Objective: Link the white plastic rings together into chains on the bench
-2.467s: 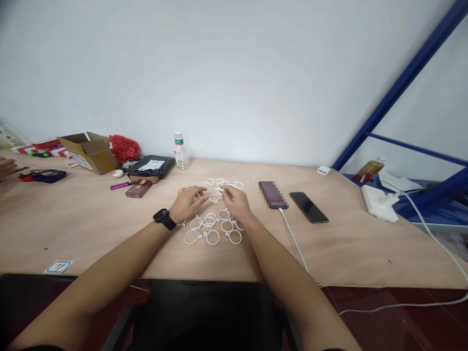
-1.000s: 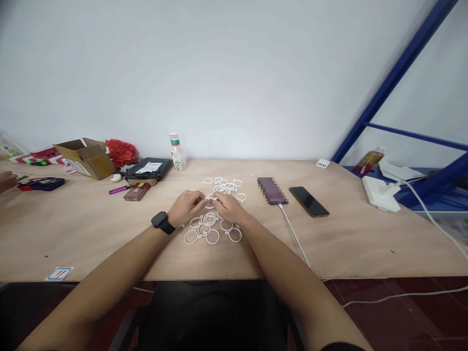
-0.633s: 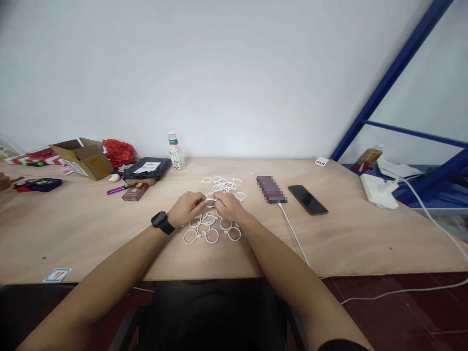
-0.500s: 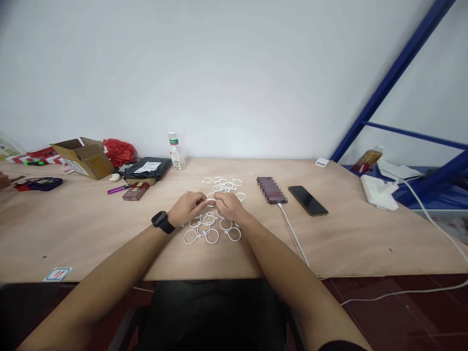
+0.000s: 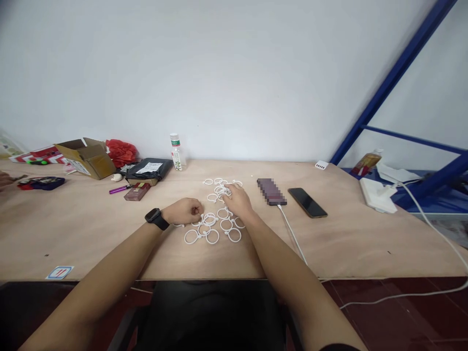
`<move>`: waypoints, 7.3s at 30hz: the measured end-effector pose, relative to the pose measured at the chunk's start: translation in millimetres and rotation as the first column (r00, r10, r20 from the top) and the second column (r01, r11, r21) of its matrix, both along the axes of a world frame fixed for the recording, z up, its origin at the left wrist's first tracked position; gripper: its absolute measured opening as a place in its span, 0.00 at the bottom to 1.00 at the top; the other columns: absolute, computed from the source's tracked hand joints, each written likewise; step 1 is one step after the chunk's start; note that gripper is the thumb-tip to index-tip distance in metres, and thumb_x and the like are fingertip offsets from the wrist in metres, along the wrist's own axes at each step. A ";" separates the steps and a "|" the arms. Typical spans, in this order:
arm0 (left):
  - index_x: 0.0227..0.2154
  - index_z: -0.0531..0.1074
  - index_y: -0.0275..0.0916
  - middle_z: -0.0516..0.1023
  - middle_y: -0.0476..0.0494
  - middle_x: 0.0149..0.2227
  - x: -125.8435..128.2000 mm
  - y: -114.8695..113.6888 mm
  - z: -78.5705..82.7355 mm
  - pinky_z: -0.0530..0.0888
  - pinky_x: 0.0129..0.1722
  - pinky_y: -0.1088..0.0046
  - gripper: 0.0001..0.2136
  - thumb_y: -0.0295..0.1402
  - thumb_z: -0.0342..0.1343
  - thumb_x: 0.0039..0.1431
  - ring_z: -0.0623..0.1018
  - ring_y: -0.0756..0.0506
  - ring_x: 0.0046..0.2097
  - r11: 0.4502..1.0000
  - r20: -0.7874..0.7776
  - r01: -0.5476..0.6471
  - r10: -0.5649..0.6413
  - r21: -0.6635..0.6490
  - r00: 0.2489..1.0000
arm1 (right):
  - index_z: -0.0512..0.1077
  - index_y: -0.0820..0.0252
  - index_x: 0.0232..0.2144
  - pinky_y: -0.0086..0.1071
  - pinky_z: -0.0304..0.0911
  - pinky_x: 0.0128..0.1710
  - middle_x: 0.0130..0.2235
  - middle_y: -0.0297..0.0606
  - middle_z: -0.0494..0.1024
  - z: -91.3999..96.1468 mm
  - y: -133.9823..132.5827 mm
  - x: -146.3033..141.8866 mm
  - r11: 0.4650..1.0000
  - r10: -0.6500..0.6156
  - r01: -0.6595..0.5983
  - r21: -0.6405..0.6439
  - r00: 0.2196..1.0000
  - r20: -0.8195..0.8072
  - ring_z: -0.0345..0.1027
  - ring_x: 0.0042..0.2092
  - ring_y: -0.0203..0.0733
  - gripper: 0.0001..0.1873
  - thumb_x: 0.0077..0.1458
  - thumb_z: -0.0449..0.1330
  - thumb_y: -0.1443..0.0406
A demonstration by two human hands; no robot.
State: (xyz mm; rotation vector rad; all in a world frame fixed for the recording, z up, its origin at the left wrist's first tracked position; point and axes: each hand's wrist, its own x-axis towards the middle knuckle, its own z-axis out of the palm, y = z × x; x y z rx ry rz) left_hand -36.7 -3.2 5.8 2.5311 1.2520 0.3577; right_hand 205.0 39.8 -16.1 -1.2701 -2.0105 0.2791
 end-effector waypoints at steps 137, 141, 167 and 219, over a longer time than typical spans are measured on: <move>0.33 0.78 0.38 0.78 0.46 0.29 16.9 -5.6 0.6 0.66 0.29 0.75 0.15 0.45 0.53 0.59 0.73 0.49 0.29 1.000 0.175 0.003 -0.002 -0.007 0.985 | 0.77 0.58 0.30 0.30 0.58 0.38 0.33 0.37 0.76 13.2 -26.5 -22.1 0.898 0.440 -0.423 -0.121 0.862 0.250 0.68 0.38 0.40 0.04 0.53 0.62 0.67; 0.31 0.76 0.38 0.77 0.48 0.26 17.8 -6.0 -0.7 0.63 0.27 0.76 0.16 0.48 0.57 0.55 0.72 0.50 0.27 0.999 0.129 0.028 -0.024 -0.029 0.991 | 0.78 0.58 0.30 0.30 0.57 0.38 0.33 0.37 0.75 11.9 -25.9 -21.7 0.897 0.443 -0.420 -0.140 0.844 0.303 0.67 0.38 0.40 0.03 0.50 0.64 0.67; 0.36 0.74 0.37 0.75 0.51 0.25 16.9 -3.9 -11.1 0.66 0.28 0.78 0.07 0.32 0.52 0.58 0.71 0.53 0.26 0.988 0.458 -0.111 0.049 0.111 0.888 | 0.73 0.60 0.35 0.29 0.56 0.37 0.35 0.36 0.76 22.3 -33.2 -22.4 0.880 0.468 -0.461 -0.112 0.883 0.046 0.67 0.37 0.37 0.11 0.63 0.51 0.64; 0.32 0.66 0.37 0.71 0.48 0.29 21.2 4.7 -17.9 0.70 0.36 0.71 0.15 0.44 0.47 0.65 0.71 0.50 0.31 0.990 0.721 0.035 0.077 -0.139 0.688 | 0.72 0.58 0.45 0.32 0.58 0.43 0.38 0.38 0.75 19.5 -25.4 -17.2 0.919 0.391 -0.389 -0.061 0.920 0.026 0.66 0.42 0.41 0.14 0.63 0.49 0.66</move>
